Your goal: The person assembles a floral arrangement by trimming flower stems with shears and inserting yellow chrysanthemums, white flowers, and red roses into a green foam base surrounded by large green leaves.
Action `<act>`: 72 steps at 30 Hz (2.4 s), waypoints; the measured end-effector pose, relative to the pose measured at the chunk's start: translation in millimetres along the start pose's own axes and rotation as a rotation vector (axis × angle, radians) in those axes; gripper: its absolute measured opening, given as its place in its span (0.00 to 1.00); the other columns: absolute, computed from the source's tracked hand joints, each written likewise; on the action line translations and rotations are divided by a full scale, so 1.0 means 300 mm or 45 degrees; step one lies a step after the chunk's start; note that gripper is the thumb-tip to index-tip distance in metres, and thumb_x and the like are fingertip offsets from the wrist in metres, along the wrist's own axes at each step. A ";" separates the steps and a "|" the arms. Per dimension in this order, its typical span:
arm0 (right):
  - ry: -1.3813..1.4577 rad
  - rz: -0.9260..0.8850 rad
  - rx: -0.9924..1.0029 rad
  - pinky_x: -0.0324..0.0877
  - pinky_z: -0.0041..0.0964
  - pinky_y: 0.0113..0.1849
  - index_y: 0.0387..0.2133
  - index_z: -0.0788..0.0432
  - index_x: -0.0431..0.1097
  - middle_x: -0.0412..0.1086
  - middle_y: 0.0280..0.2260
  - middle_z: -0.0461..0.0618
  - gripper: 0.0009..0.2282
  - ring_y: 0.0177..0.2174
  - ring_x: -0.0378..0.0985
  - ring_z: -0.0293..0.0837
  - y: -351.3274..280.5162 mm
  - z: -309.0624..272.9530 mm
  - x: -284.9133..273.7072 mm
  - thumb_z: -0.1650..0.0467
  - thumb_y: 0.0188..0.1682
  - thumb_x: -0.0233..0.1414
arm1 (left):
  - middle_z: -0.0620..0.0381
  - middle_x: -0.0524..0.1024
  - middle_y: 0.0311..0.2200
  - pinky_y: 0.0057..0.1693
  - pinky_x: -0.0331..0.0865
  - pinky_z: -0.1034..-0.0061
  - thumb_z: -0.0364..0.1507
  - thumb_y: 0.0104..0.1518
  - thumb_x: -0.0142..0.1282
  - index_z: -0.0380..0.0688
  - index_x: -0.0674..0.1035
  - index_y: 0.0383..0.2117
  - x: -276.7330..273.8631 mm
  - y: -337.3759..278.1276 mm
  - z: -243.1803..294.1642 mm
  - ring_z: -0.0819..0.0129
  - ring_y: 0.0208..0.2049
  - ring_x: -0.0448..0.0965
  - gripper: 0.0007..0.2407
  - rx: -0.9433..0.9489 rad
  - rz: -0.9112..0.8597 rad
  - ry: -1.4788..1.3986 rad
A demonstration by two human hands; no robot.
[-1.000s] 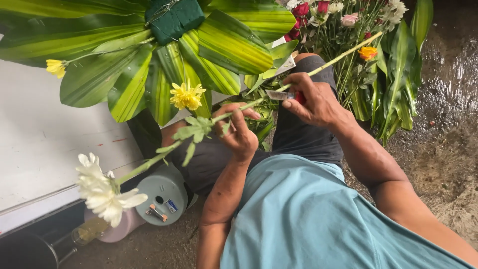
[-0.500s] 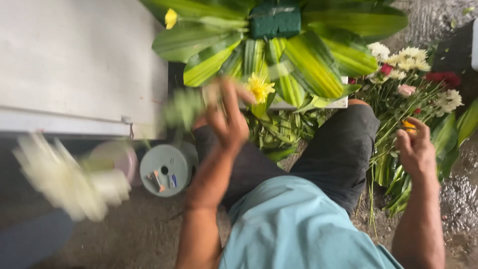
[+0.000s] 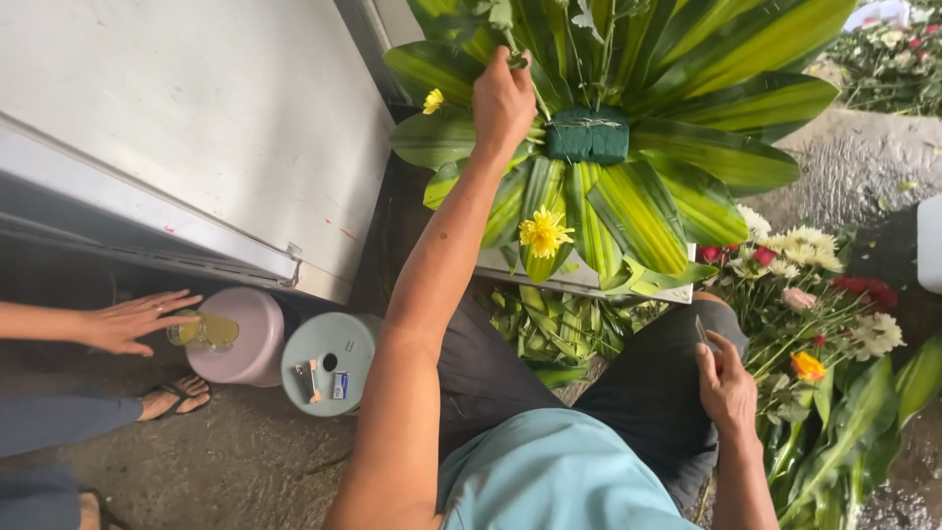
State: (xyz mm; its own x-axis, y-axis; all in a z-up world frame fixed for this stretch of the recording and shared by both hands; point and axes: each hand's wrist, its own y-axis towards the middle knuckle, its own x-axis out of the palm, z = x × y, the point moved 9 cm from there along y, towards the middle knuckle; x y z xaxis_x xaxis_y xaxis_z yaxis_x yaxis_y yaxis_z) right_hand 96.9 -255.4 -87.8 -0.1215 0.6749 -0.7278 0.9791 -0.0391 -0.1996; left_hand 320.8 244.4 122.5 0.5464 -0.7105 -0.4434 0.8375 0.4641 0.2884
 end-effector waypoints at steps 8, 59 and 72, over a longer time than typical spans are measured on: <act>-0.002 0.010 0.026 0.68 0.52 0.41 0.58 0.51 0.71 0.77 0.34 0.55 0.22 0.38 0.79 0.60 0.013 0.066 0.018 0.53 0.58 0.45 | 0.58 0.75 0.21 0.17 0.77 0.86 0.28 0.69 0.41 0.38 0.72 0.41 -0.010 -0.019 -0.017 0.79 0.13 0.76 0.07 -0.066 -0.043 -0.112; 0.040 0.060 0.234 0.67 0.48 0.41 0.48 0.46 0.78 0.77 0.32 0.56 0.19 0.40 0.79 0.55 0.010 0.047 0.004 0.52 0.59 0.44 | 0.53 0.77 0.16 0.18 0.76 0.72 0.33 0.66 0.48 0.42 0.72 0.25 0.035 -0.085 -0.016 0.67 0.11 0.79 0.12 -0.170 0.113 -0.189; 0.044 -0.006 0.223 0.65 0.47 0.42 0.49 0.42 0.78 0.74 0.30 0.53 0.20 0.37 0.76 0.55 0.039 0.000 0.031 0.51 0.59 0.42 | 0.49 0.76 0.20 0.20 0.70 0.73 0.35 0.67 0.44 0.41 0.73 0.36 0.120 -0.102 -0.099 0.62 0.18 0.87 0.11 -0.261 0.032 -0.299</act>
State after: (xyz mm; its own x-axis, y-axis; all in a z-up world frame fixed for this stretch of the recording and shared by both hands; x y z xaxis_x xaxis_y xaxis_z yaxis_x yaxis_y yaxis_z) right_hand 107.2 -249.7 -97.0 -0.1170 0.7001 -0.7044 0.9348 -0.1619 -0.3162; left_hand 314.9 220.4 72.6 0.5722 -0.7891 -0.2232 0.8191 0.5631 0.1095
